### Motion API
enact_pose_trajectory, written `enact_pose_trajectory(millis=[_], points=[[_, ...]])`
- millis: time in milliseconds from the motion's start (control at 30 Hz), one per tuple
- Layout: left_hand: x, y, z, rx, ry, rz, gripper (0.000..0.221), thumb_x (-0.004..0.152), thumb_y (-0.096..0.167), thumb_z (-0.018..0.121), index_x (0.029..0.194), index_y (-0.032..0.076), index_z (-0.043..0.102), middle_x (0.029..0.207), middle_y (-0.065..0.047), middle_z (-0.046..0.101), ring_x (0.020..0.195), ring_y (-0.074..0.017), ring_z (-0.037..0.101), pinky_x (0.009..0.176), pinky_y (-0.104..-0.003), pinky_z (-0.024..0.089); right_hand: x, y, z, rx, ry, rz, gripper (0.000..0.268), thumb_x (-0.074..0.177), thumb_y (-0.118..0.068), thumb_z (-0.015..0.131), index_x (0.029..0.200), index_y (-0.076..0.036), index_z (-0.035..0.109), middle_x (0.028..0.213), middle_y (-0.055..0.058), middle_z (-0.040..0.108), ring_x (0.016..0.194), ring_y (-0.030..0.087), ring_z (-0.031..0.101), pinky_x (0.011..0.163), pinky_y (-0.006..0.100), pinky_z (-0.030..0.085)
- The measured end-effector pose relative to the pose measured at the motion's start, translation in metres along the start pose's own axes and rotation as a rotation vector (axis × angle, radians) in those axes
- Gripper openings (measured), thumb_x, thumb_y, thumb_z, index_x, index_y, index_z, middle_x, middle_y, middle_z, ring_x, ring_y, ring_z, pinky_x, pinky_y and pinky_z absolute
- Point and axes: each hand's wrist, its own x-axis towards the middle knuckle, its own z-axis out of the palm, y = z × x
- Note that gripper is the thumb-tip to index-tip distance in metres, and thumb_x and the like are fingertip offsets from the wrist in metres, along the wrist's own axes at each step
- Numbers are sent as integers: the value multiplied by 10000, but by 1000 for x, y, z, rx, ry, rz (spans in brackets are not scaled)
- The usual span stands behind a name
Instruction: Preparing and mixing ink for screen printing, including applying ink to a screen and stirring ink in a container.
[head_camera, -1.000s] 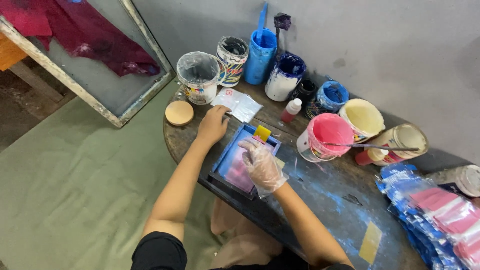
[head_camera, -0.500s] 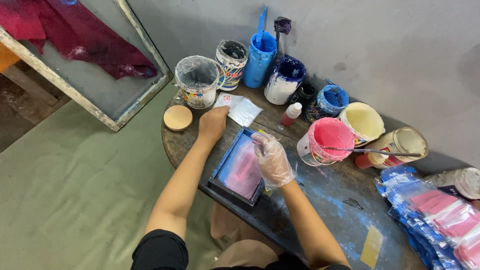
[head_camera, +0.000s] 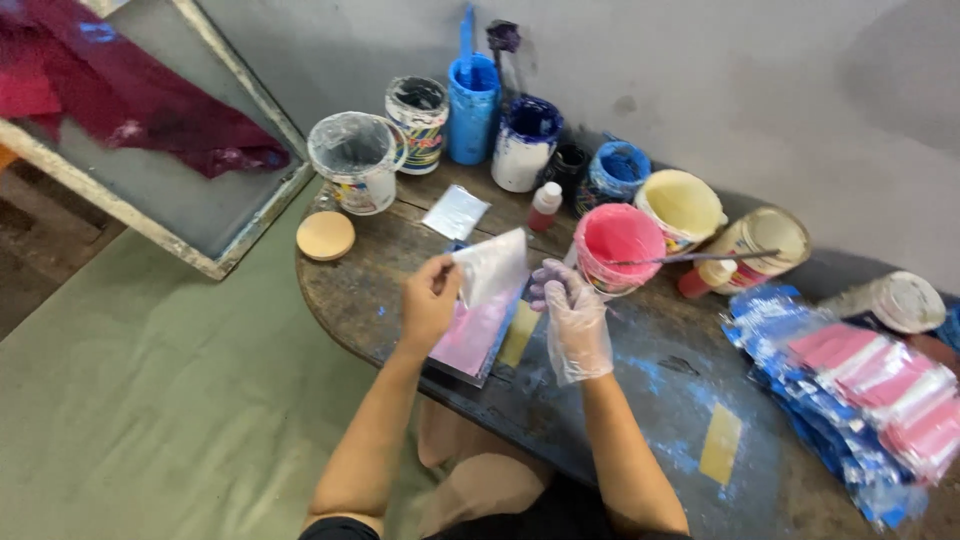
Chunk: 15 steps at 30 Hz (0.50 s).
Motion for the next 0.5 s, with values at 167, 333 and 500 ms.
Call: enact_pose_trajectory(millis=[167, 333, 500], points=[[-38, -32, 69, -123, -201, -27, 242, 961, 142, 687, 1173, 24, 701, 985, -146, 740, 810, -160, 703, 676, -322, 615, -13, 28, -80, -71, 32, 79, 291, 964, -116, 561, 1198, -129, 733, 644, 142, 624, 477, 169, 619, 417, 264, 521], [-80, 17, 130, -46, -430, -19, 386, 1010, 128, 576, 1395, 113, 581, 1023, -161, 745, 776, -200, 711, 697, -325, 601, -36, 25, -135, 26, 80, 183, 105, 850, -64, 787, 938, -74, 730, 628, 51, 679, 564, 72, 626, 472, 250, 542], [-101, 25, 183, 525, -471, 570, 431, 919, 294, 713, 1339, 280, 614, 1393, -78, 583, 1034, -292, 708, 820, -403, 629, -9, 109, -239, -370, 182, 103, 237, 745, -270, 902, 871, -136, 752, 720, -1, 735, 689, 80, 638, 684, 331, 569]])
